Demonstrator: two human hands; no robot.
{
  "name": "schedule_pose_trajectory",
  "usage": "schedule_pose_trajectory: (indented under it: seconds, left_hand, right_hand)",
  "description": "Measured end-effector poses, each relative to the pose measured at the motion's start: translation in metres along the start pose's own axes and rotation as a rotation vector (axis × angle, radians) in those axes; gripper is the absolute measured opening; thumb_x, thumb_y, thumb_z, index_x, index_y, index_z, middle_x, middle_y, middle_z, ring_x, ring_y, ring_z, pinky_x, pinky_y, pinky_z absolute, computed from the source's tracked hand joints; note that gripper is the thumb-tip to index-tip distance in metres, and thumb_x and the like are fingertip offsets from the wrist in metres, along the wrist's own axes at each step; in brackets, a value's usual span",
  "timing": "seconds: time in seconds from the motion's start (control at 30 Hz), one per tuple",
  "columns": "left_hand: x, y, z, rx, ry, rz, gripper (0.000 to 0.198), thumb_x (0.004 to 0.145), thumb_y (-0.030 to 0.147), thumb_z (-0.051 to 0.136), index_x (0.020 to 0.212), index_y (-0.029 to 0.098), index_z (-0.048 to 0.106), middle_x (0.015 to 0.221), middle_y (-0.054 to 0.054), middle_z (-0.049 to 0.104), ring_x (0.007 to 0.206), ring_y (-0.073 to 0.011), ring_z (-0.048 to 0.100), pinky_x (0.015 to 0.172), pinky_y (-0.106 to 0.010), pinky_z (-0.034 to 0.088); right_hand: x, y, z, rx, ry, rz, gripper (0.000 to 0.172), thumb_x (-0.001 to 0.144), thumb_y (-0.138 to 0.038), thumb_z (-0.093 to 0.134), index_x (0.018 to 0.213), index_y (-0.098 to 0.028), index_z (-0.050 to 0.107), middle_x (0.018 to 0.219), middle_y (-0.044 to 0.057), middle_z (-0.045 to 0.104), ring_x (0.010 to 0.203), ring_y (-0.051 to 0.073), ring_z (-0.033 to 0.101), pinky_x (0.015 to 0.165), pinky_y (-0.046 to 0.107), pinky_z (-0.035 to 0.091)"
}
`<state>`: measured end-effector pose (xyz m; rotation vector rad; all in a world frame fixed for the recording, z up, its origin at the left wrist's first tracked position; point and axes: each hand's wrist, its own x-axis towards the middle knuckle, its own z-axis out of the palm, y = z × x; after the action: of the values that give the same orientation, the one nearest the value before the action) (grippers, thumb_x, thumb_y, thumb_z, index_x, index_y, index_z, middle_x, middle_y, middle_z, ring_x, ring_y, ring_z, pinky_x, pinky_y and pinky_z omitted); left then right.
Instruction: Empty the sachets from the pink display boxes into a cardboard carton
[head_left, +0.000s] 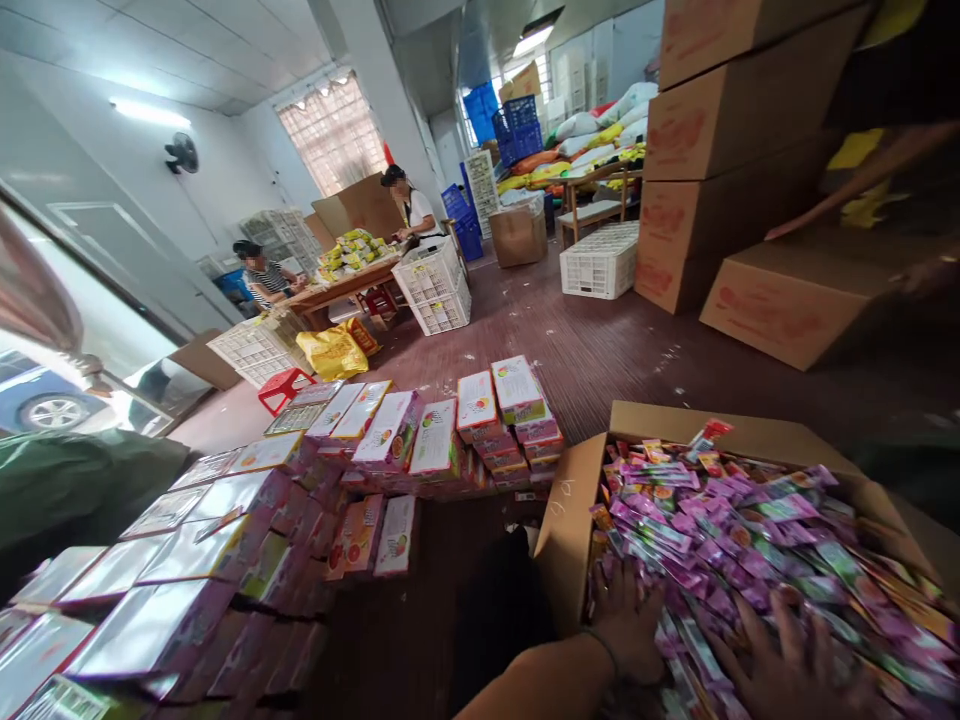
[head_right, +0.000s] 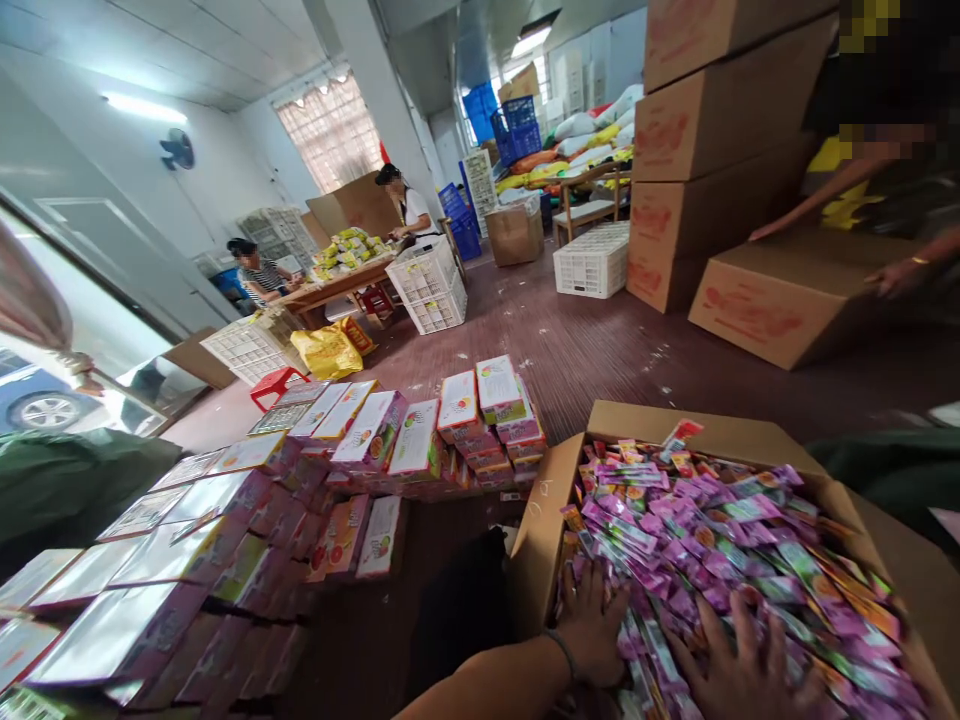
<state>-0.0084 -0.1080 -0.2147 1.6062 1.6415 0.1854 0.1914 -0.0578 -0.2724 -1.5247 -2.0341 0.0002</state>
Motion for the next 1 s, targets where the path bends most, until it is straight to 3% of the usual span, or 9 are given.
schedule_pose_trajectory:
  seconds: [0.13,0.33,0.43,0.57,0.73,0.9,1.0]
  left_hand:
    - [0.001,-0.003,-0.007,0.033,-0.02,0.093,0.098,0.08,0.044,0.055,0.162,0.027,0.003,0.164,-0.01,-0.027,0.15,-0.0384,-0.024,0.112,-0.068,-0.021]
    - [0.009,-0.004,-0.008,0.054,-0.029,0.088,0.096,0.083,0.044,0.054,0.162,0.026,0.002,0.162,-0.014,-0.029,0.148,-0.0378,-0.027,0.112,-0.066,-0.024]
    - [0.015,-0.002,-0.009,0.123,-0.026,0.048,0.095,0.083,0.045,0.053,0.162,0.025,0.003,0.164,-0.013,-0.025,0.149,-0.0379,-0.026,0.113,-0.066,-0.023]
    - [0.027,-0.004,-0.006,0.305,-0.023,-0.04,0.095,0.08,0.033,0.052,0.162,0.021,0.007,0.166,-0.013,-0.017,0.15,-0.0342,-0.023,0.116,-0.06,-0.021]
    - [0.048,-0.015,-0.002,0.54,0.1,-0.061,0.089,0.079,0.022,0.047,0.161,0.019,0.014,0.169,-0.012,-0.002,0.153,-0.0349,-0.015,0.118,-0.058,-0.019]
    - [0.051,-0.006,-0.007,0.586,0.111,-0.078,0.092,0.077,0.022,0.05,0.161,0.022,0.013,0.168,-0.017,-0.001,0.154,-0.0377,-0.005,0.119,-0.063,-0.008]
    - [0.045,0.019,-0.033,0.591,0.005,-0.11,0.105,0.071,0.029,0.064,0.161,0.023,0.011,0.167,-0.023,0.004,0.154,-0.0402,0.003,0.119,-0.065,0.007]
  right_hand:
    - [0.007,-0.005,-0.005,-0.054,-0.036,0.014,0.072,0.091,-0.064,0.025,0.128,-0.021,0.069,0.153,0.018,0.042,0.148,0.044,0.022,0.112,0.073,0.014]
    - [0.006,0.009,0.009,-0.134,-0.131,0.021,0.067,0.094,-0.06,0.029,0.126,-0.017,0.07,0.155,0.019,0.039,0.148,0.043,0.021,0.112,0.074,0.015]
    - [0.009,0.011,0.012,-0.174,-0.204,0.039,0.063,0.092,-0.06,0.04,0.131,-0.019,0.067,0.157,0.016,0.036,0.151,0.041,0.016,0.115,0.072,0.011]
    - [0.024,0.004,0.005,-0.191,-0.31,0.09,0.066,0.088,-0.067,0.05,0.136,-0.024,0.065,0.159,0.012,0.036,0.151,0.041,0.016,0.117,0.068,0.009]
    - [0.046,-0.004,-0.007,-0.112,-0.389,0.126,0.073,0.092,-0.075,0.043,0.146,-0.027,0.056,0.163,0.012,0.028,0.15,0.043,0.018,0.117,0.07,0.007]
    - [0.05,-0.012,-0.018,-0.088,-0.409,0.169,0.072,0.094,-0.072,0.042,0.15,-0.027,0.051,0.164,0.011,0.024,0.151,0.043,0.016,0.119,0.069,0.004]
    - [0.051,-0.015,-0.021,-0.11,-0.419,0.17,0.07,0.096,-0.07,0.04,0.152,-0.028,0.048,0.166,0.01,0.021,0.152,0.042,0.011,0.12,0.067,0.002]
